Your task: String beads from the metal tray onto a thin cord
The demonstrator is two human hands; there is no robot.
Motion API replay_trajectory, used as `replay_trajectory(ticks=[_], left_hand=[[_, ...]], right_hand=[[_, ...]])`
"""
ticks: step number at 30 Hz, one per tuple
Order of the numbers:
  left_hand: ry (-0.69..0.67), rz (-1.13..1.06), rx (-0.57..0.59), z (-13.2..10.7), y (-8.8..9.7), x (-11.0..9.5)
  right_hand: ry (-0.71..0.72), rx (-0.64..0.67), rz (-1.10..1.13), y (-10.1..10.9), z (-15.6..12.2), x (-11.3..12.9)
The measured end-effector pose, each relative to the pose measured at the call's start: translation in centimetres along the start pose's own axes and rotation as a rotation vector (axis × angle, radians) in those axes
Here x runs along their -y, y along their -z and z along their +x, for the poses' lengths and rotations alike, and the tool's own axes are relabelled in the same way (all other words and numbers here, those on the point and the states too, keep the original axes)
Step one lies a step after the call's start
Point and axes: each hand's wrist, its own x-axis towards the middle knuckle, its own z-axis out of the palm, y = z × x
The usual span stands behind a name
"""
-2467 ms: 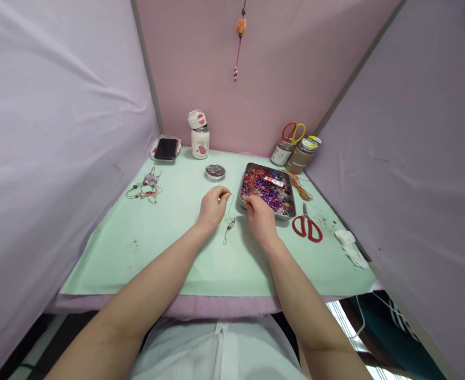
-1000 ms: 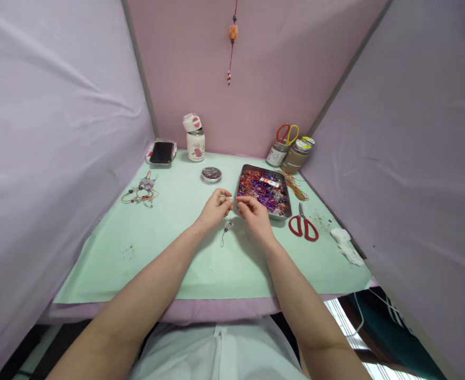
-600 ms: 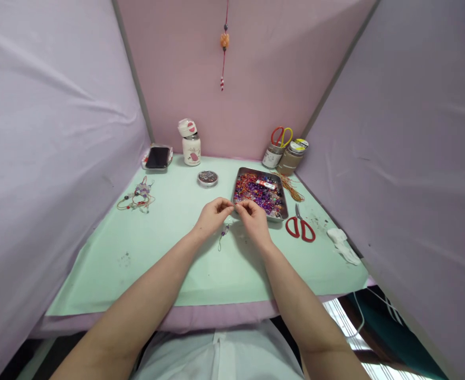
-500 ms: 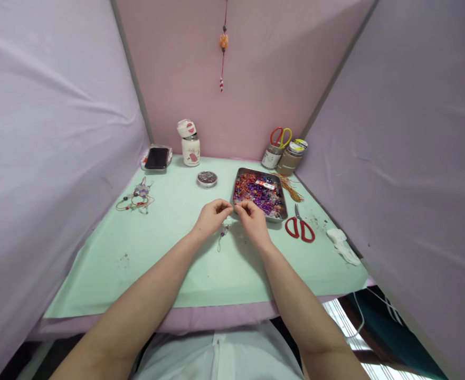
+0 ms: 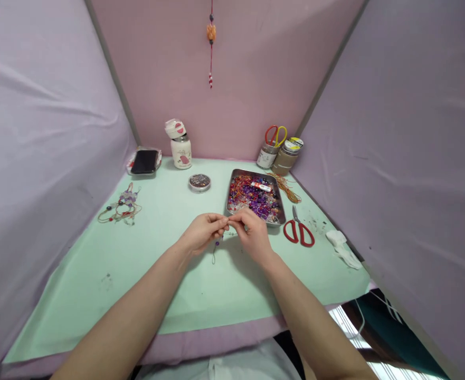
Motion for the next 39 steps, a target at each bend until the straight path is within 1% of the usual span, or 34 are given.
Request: replay_trajectory(ticks=[2,5,10,14,16,19,21,23,25,28,30,31,33,35,36,39], left_hand=[[0.034,0.005,0.011,0.0,-0.1,0.1],[-0.01,0.101,-0.026,0.0,-0.3,0.1],[-0.111,0.467,-0.12,-1.0,-0.6,-1.4],[-0.189,0.681,-0.119,-1.8,-0.7,-2.5],[-0.211,0.747,-0.102,-1.9,-0.7,-2.6],[-0.243,0.824,-0.066,-1.4,-0.7,-2.3],[-0.314,0.871,-0.044,-0.8,-0.5,-1.8],[-0.42,0.918,-0.038,-0.3,-0.2,-1.1],[-0.53,0.942,-0.072,0.3,0.3,-0.4],[-0.666,0.932,-0.158,0.7,1.1,0.6],[-0.741,0.93,-0.206,0.9,1.6,1.0],[-0.768,0.937,-0.215,0.9,1.8,1.2],[-0.803,0.956,-0.217,1.0,2.2,1.3],[-0.811,0.974,-0.21,1.0,2.6,1.4],[-0.804,0.979,-0.209,1.0,2.7,1.5],[-0.761,0.985,-0.215,1.1,3.0,1.7]], right_hand=[[0.009,0.024,-0.033,0.3,-0.2,0.0],[-0.023,0.056,-0.059,0.6,-0.3,0.1],[-0.106,0.128,-0.048,1.2,-0.2,0.7],[-0.174,0.191,0.026,1.7,0.0,0.9],[-0.21,0.214,0.049,1.8,0.0,1.0],[-0.274,0.241,0.051,2.0,0.1,0.8],[-0.303,0.281,0.029,2.4,0.4,0.4],[-0.307,0.363,-0.019,3.4,1.2,-0.4],[-0.296,0.433,-0.087,4.7,2.7,-1.4],[-0.307,0.408,-0.204,6.1,5.7,-3.2],[-0.312,0.45,-0.244,5.7,7.7,-4.3],[-0.314,0.499,-0.256,5.2,8.4,-4.7],[-0.308,0.617,-0.219,3.6,9.4,-5.6],[-0.316,0.705,-0.166,2.0,9.6,-6.5],[-0.332,0.699,-0.151,1.3,9.5,-6.9],[-0.397,0.599,-0.097,0.3,9.0,-8.4]])
